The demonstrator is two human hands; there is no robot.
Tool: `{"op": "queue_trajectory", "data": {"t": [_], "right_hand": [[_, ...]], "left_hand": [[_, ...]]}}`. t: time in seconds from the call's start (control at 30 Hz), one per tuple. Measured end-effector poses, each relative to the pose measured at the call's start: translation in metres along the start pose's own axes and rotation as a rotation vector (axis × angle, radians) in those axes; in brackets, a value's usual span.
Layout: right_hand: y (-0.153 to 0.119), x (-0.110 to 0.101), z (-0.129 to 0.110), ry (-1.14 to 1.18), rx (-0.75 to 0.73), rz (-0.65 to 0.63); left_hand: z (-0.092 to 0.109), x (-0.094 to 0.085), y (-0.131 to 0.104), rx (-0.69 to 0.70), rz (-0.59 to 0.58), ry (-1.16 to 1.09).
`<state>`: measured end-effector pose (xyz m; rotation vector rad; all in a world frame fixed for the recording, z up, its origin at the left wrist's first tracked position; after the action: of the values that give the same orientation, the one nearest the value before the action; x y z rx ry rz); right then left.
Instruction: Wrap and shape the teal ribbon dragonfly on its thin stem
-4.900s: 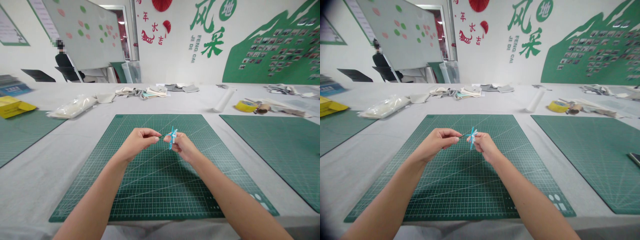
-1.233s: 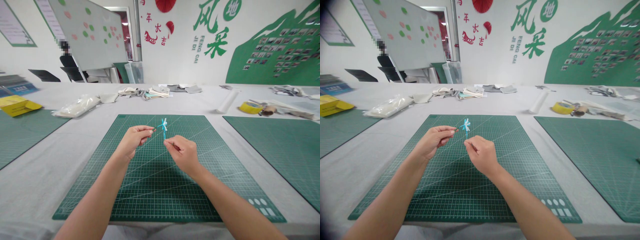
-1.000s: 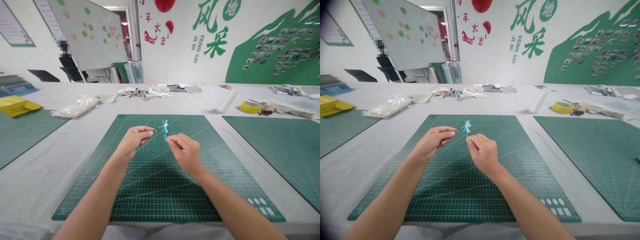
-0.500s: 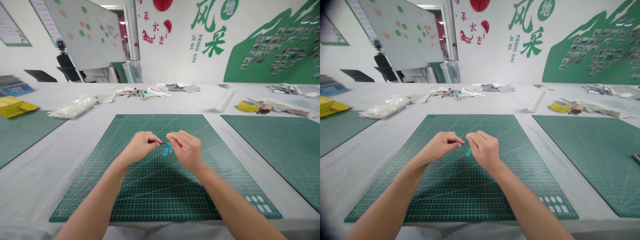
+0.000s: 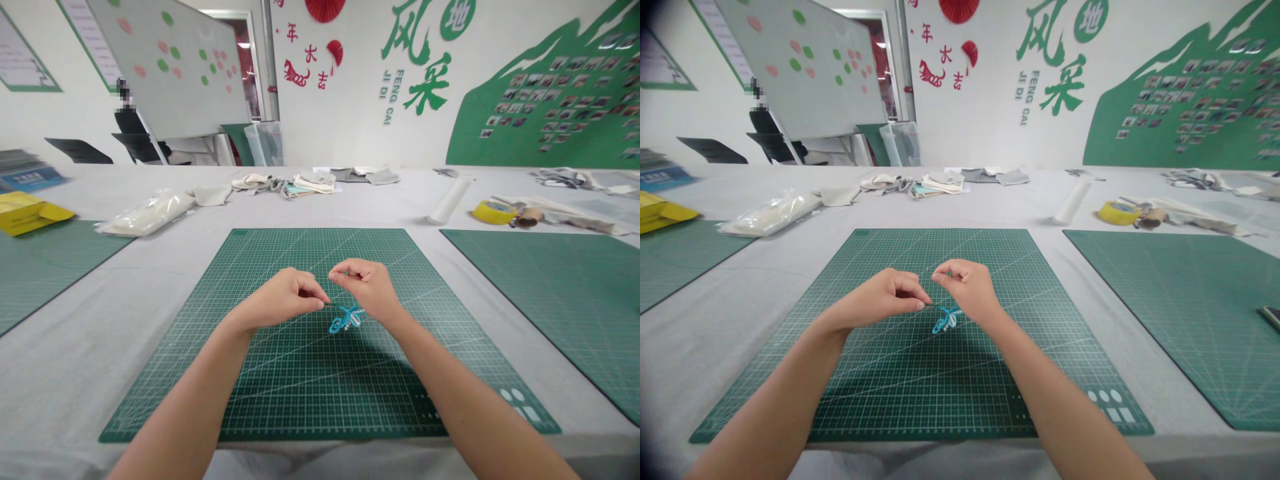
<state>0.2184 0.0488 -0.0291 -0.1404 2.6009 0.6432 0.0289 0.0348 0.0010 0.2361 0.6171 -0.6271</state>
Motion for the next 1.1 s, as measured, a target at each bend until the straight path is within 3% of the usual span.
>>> {"op": "queue_trajectory", "data": {"t": [0.2, 0.43, 0.7, 0.9, 1.1], "right_hand": [[0.007, -0.001, 0.011, 0.281, 0.198, -0.091], [0.003, 0.011, 0.018, 0.562, 0.504, -0.152], [0.0, 0.017, 0.01, 0.64, 0.558, -0.16], [-0.006, 0.026, 0.003, 0.615, 0.462, -0.087], [-0.017, 0.028, -0.009, 0.15, 0.153, 0.037]], "left_hand": [[0.006, -0.003, -0.001, -0.014, 0.018, -0.107], [0.005, -0.004, -0.002, -0.116, 0.25, -0.312], [-0.009, -0.006, 0.004, -0.191, 0.416, -0.557], [-0.012, -0.01, 0.005, -0.262, 0.521, -0.7], [-0.015, -0.011, 0.005, -0.29, 0.572, -0.741]]}}
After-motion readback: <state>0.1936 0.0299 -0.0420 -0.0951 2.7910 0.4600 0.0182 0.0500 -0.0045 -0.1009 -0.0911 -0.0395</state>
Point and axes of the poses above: each hand's wrist, its own y-axis towards the middle knuckle, its own x-axis out of the palm, z = x × y, the point moved 1 cm from there along y, towards the middle knuckle, and after that the axes turned 1 degree about -y, right-handed, at the moved point
